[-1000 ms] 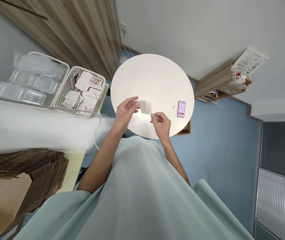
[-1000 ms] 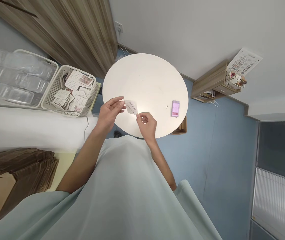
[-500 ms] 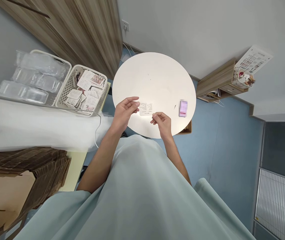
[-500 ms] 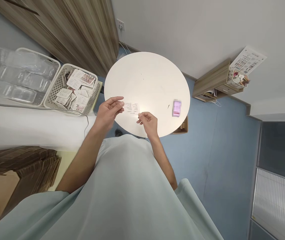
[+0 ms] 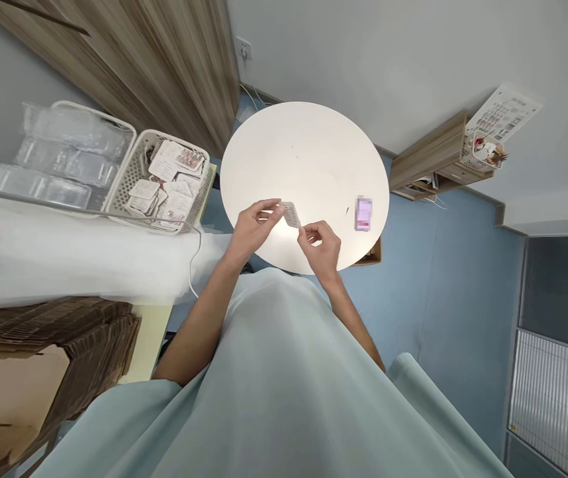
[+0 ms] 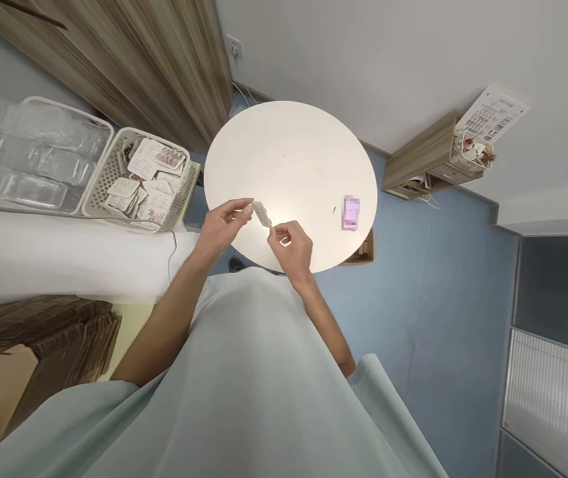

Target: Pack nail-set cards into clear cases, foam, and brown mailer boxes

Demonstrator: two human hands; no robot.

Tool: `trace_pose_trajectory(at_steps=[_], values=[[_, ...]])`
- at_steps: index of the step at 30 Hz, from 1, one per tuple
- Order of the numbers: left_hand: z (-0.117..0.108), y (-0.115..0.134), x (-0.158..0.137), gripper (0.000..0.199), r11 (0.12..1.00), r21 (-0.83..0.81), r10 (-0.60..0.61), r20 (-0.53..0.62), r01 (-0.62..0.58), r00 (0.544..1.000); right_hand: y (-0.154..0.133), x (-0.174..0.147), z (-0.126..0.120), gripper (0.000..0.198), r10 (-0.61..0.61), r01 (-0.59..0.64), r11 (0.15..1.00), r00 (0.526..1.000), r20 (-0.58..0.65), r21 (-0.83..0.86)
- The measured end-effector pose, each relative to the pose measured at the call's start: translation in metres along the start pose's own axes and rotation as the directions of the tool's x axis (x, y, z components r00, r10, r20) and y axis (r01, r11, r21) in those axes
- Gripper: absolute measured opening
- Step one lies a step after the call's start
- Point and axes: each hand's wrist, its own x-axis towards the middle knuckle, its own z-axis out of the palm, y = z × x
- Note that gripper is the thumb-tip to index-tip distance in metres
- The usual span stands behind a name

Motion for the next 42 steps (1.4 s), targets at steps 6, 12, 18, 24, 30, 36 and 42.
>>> trace_pose_trajectory(at_steps=[6, 12, 18, 24, 30, 36, 42], values=[[0.008, 0.013, -0.008, 0.071, 0.944, -0.295, -0.099, 0.175, 0.148, 0.98, -0.001, -0.013, 0.012, 0.02, -0.242, 0.248, 0.959, 0.969, 0.054, -0.141], [0.004, 0.012, -0.006, 0.074, 0.861, -0.438, -0.134, 0.298, 0.26, 0.945, -0.005, -0.004, 0.0, 0.046, -0.288, 0.309, 0.94, 0.946, 0.146, -0.145], [0.006, 0.007, -0.006, 0.081, 0.827, -0.443, -0.175, 0.38, 0.345, 0.908, -0.011, 0.019, -0.013, 0.101, -0.322, 0.366, 0.924, 0.9, 0.293, -0.108], [0.008, 0.005, -0.007, 0.078, 0.81, -0.454, -0.198, 0.383, 0.371, 0.902, -0.01, 0.022, -0.012, 0.107, -0.286, 0.327, 0.943, 0.89, 0.355, -0.061], [0.002, 0.001, -0.005, 0.075, 0.84, -0.396, -0.165, 0.466, 0.371, 0.869, -0.016, 0.022, -0.016, 0.102, -0.237, 0.249, 0.968, 0.905, 0.352, 0.012], [-0.004, 0.0, -0.002, 0.059, 0.909, -0.227, -0.135, 0.63, 0.348, 0.764, -0.022, 0.036, -0.028, 0.068, -0.135, 0.082, 0.987, 0.88, 0.455, 0.135], [-0.007, -0.001, -0.001, 0.074, 0.921, -0.244, -0.11, 0.587, 0.305, 0.802, -0.015, 0.044, -0.029, 0.049, -0.02, -0.056, 0.984, 0.907, 0.42, 0.168]])
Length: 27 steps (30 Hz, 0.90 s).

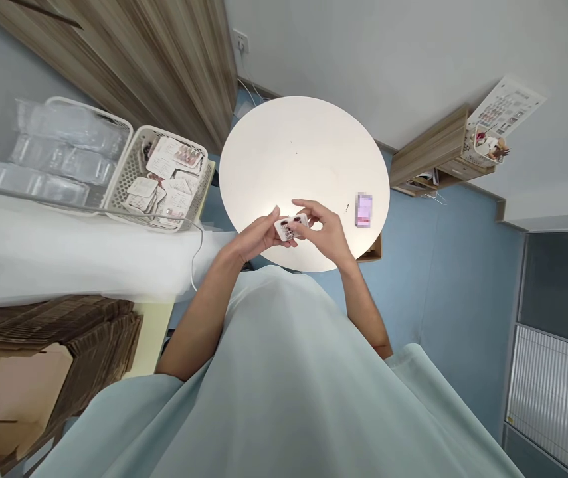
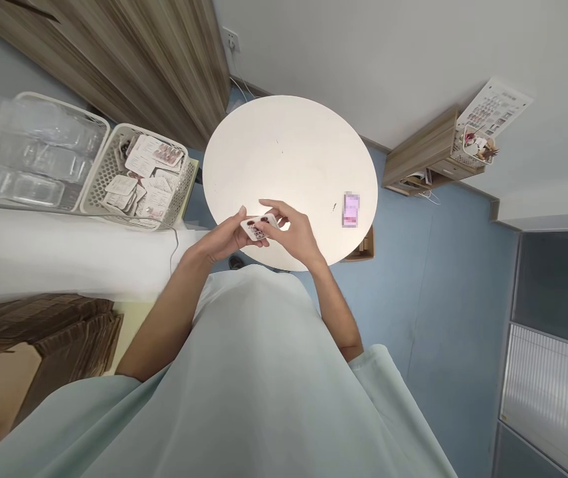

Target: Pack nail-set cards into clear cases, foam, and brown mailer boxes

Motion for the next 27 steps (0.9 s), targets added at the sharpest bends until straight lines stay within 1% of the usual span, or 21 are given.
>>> trace_pose_trajectory(at_steps=[2, 5, 7, 9, 12, 15, 18, 22, 24, 27], values=[[-0.001, 0.003, -0.003, 0.075, 1.0, 0.025, 0.017, -0.072, -0.015, 0.997, 0.007, 0.001, 0.001, 0.052, 0.03, -0.027, 0.999, 0.994, -0.107, 0.031], [0.003, 0.01, -0.007, 0.072, 0.989, 0.146, 0.02, -0.176, 0.006, 0.984, 0.022, 0.002, 0.004, 0.058, 0.073, -0.055, 0.995, 0.968, -0.239, 0.081], [0.009, 0.013, -0.006, 0.069, 0.976, 0.218, 0.038, -0.213, 0.01, 0.976, 0.03, 0.002, 0.008, 0.061, 0.088, -0.062, 0.993, 0.952, -0.294, 0.096], [0.015, 0.013, -0.003, 0.067, 0.97, 0.244, 0.077, -0.251, -0.014, 0.965, 0.037, 0.001, 0.011, 0.064, 0.093, -0.065, 0.993, 0.941, -0.326, 0.096], [0.019, 0.014, 0.004, 0.069, 0.967, 0.248, 0.143, -0.342, -0.057, 0.929, 0.042, -0.002, 0.016, 0.069, 0.113, -0.076, 0.99, 0.936, -0.333, 0.12], [0.016, 0.019, 0.007, 0.071, 0.96, 0.265, 0.194, -0.399, -0.09, 0.896, 0.042, -0.007, 0.02, 0.073, 0.153, -0.105, 0.98, 0.943, -0.296, 0.171], [0.012, 0.026, 0.008, 0.072, 0.951, 0.287, 0.227, -0.403, -0.113, 0.887, 0.04, -0.011, 0.025, 0.076, 0.185, -0.126, 0.966, 0.947, -0.263, 0.227], [0.01, 0.029, 0.009, 0.071, 0.947, 0.301, 0.234, -0.397, -0.116, 0.887, 0.041, -0.011, 0.029, 0.079, 0.21, -0.128, 0.949, 0.939, -0.274, 0.289], [0.01, 0.027, 0.01, 0.069, 0.947, 0.299, 0.236, -0.403, -0.117, 0.884, 0.045, -0.009, 0.029, 0.079, 0.211, -0.135, 0.951, 0.941, -0.266, 0.277], [0.009, 0.024, 0.009, 0.067, 0.948, 0.299, 0.236, -0.426, -0.111, 0.873, 0.049, -0.006, 0.025, 0.079, 0.201, -0.153, 0.967, 0.949, -0.242, 0.203]])
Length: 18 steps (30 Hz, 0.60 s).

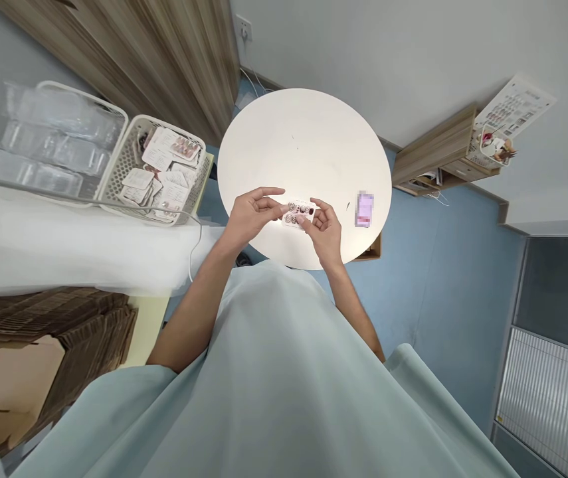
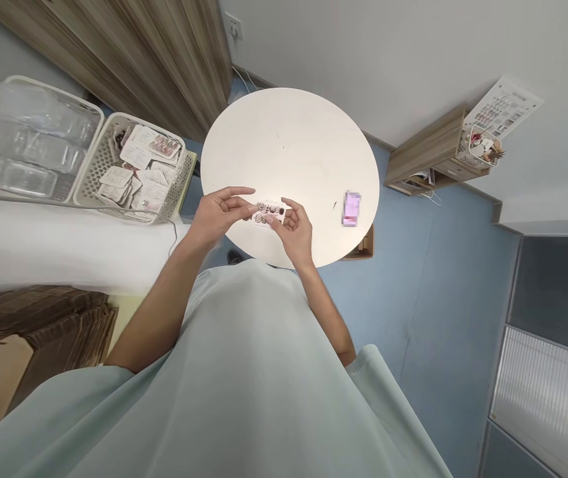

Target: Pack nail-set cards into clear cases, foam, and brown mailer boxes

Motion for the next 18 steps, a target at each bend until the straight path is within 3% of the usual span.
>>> trace_pose_trajectory(at_steps=[4, 8, 12, 18], values=[[-0.004, -0.004, -0.002, 0.065, 1.0, 0.025, 0.006, -0.04, -0.005, 0.999, -0.006, 0.001, -0.007, 0.085, -0.12, 0.126, 0.971, 0.992, 0.045, -0.202], [-0.009, -0.007, -0.005, 0.065, 0.999, 0.049, -0.003, -0.073, 0.007, 0.997, -0.016, 0.0, -0.011, 0.093, -0.277, 0.345, 0.835, 0.937, 0.214, -0.429], [-0.015, -0.011, -0.008, 0.067, 0.999, 0.038, -0.023, -0.083, 0.026, 0.996, -0.013, 0.003, -0.007, 0.087, -0.302, 0.453, 0.74, 0.884, 0.356, -0.497], [-0.032, -0.025, -0.013, 0.068, 0.999, 0.023, -0.027, -0.095, 0.029, 0.995, 0.006, 0.008, 0.011, 0.082, -0.312, 0.505, 0.685, 0.855, 0.415, -0.525]])
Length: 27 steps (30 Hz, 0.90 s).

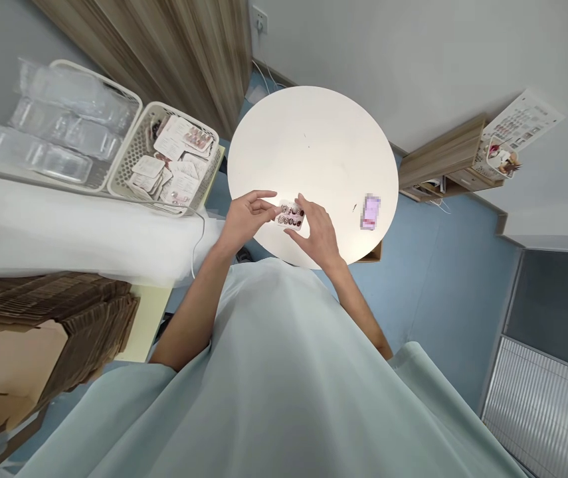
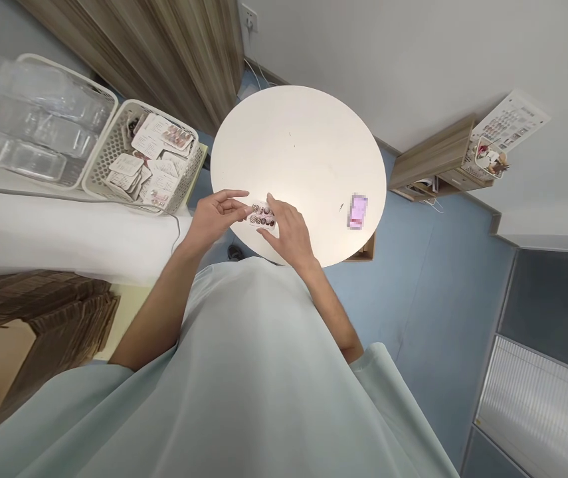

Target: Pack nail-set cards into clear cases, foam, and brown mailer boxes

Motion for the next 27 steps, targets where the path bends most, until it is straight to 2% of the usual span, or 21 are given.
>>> trace_pose_trajectory(at_steps=[5, 8, 14, 20, 27], values=[[-0.025, -0.021, -0.003, 0.063, 0.999, 0.03, -0.036, -0.024, 0.037, 0.999, -0.005, 0.009, 0.028, 0.082, -0.017, 0.016, 1.0, 0.997, 0.071, 0.01], [-0.046, -0.036, -0.002, 0.054, 0.996, 0.044, -0.082, -0.055, 0.084, 0.995, -0.008, 0.018, 0.05, 0.082, -0.003, 0.002, 1.0, 0.993, 0.117, 0.005], [-0.094, -0.059, -0.004, 0.046, 0.99, 0.064, -0.114, -0.174, 0.127, 0.978, 0.0, 0.036, 0.098, 0.083, 0.112, -0.113, 0.994, 0.983, 0.145, -0.004], [-0.134, -0.06, -0.017, 0.049, 0.988, 0.066, -0.124, -0.182, 0.138, 0.975, 0.012, 0.046, 0.131, 0.087, 0.233, -0.234, 0.972, 0.963, 0.137, -0.004], [-0.161, -0.056, -0.023, 0.052, 0.987, 0.081, -0.123, -0.188, 0.141, 0.974, 0.0, 0.054, 0.14, 0.087, 0.291, -0.283, 0.955, 0.951, 0.108, -0.086]])
